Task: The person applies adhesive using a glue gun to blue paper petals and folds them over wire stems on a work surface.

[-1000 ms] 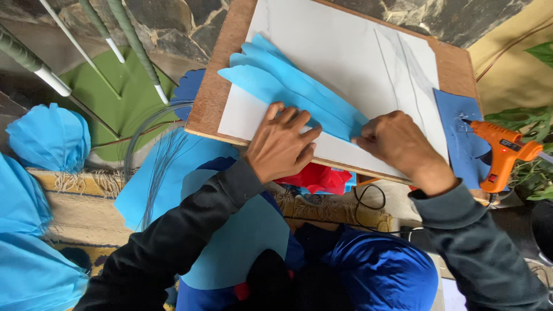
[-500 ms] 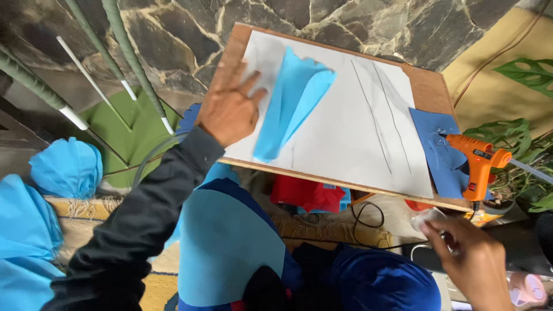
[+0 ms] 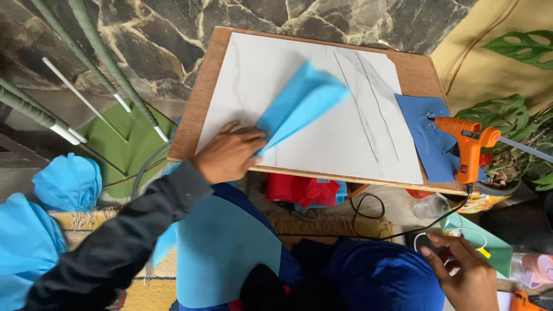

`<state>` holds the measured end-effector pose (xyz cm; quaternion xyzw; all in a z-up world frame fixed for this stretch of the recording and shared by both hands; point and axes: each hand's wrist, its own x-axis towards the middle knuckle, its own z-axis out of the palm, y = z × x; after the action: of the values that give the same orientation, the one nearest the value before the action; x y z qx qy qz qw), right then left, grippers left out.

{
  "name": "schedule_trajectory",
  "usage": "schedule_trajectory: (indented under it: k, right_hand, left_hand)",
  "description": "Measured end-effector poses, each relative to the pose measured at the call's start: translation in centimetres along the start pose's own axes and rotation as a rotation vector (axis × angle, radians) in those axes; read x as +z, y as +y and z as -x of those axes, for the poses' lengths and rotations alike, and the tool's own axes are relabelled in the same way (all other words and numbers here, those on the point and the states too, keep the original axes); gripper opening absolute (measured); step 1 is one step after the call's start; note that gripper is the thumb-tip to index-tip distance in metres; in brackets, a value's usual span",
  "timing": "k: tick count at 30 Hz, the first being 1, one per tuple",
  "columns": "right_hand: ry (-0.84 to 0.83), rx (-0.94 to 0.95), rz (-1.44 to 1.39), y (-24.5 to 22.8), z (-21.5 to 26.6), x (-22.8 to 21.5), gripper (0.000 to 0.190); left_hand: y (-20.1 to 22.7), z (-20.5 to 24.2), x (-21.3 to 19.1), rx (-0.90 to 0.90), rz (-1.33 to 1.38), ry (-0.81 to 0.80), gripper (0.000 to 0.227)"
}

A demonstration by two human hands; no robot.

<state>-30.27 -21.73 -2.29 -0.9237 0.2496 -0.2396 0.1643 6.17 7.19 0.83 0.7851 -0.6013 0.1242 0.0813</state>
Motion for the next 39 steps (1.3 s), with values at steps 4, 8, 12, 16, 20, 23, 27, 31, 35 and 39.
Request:
schedule_trajectory:
  k: [4, 8, 12, 16, 20, 23, 27, 31, 35, 39]
  right_hand:
    - [-0.007, 0.104, 0.016, 0.2, -0.1, 0.0, 0.020]
    - [-0.018, 0.090, -0.050, -0.9, -0.7, 0.2, 0.025]
    - [0.004, -0.099, -0.068, -5.4, -2.9, -0.5, 0.022]
    - [0.073, -0.349, -0.069, -11.2, -5.5, -1.0, 0.020]
    - [0.023, -0.451, -0.150, -15.0, -7.7, -0.6, 0.022]
    - [-0.037, -0.507, -0.182, -16.6, -10.6, 0.3, 0.021]
    - [0.160, -0.643, -0.189, -19.0, -15.7, 1.5, 0.018]
    - [0.035, -0.842, -0.237, -22.3, -20.0, 5.1, 0.027]
    - [-0.102, -0.934, -0.178, -22.8, -21.9, 10.6, 0.027]
    - [-0.178, -0.890, 0.089, -21.9, -21.7, 12.2, 0.027]
  left_hand:
    - [-1.3, 1.7, -3.9, 0.098, 0.068, -0.248, 0.043]
    - [-2.0, 1.5, -5.2, -0.079, 0.277, -0.124, 0.042]
    - [-2.8, -0.8, -2.3, -0.152, 0.269, 0.200, 0.037]
    - [-1.3, -3.6, 0.3, -0.257, 0.174, 0.123, 0.043]
    - [-1.4, -4.1, 2.3, -0.274, 0.195, 0.152, 0.042]
    - [-1.4, -3.6, 3.0, -0.195, 0.190, 0.145, 0.051]
    - [0.4, -3.4, 0.6, -0.083, 0.098, 0.216, 0.035]
    - [0.5, -3.2, 1.2, -0.027, 0.016, 0.307, 0.029]
    - [0.3, -3.0, 2.5, -0.032, -0.053, 0.351, 0.028]
    - [0.3, -2.7, 2.6, 0.010, -0.054, 0.422, 0.025]
